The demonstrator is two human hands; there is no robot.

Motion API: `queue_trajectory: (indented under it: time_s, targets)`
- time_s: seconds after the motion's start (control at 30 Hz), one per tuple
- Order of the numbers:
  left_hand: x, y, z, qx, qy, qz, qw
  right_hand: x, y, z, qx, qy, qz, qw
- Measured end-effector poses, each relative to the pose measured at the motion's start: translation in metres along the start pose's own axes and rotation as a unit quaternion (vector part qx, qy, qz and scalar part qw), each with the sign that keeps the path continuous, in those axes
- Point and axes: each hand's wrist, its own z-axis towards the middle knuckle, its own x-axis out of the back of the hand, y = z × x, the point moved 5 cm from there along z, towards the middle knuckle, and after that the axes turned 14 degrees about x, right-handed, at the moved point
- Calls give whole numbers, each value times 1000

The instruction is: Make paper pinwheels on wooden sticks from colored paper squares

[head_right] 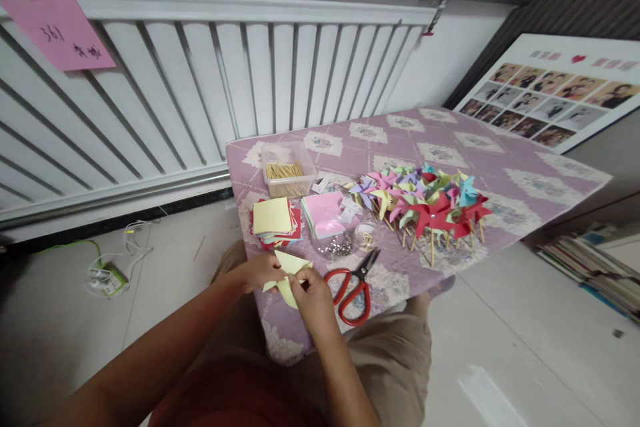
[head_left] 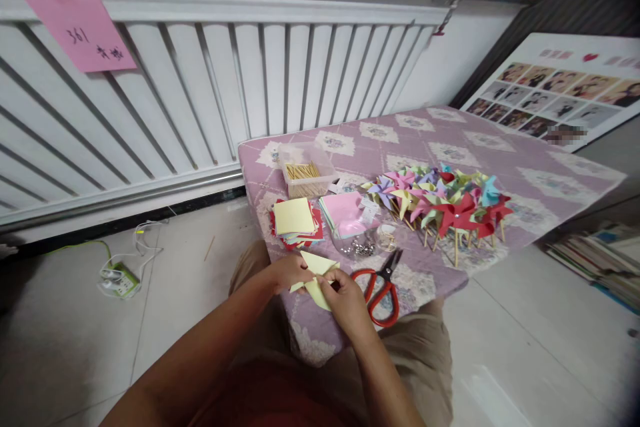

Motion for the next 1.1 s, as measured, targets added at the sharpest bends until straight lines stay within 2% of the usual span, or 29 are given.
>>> queue_trajectory:
  time_s: [0.33, 0.63, 0.83, 1.1]
  targets:
    - [1, -4, 3, -8, -6, 15, 1000, -3, 4, -1, -11, 1, -10, 1000]
    - [1, 2, -6, -2, 13, 26, 1000, -5, 7, 0, -32, 12, -13, 999]
    - [0, 5, -10, 2, 16, 30, 999, -3, 8, 1, -69, 30, -7, 997]
    - [0, 7, -15, -10, 25, 37, 999, -2, 2, 3, -138, 35, 55, 988]
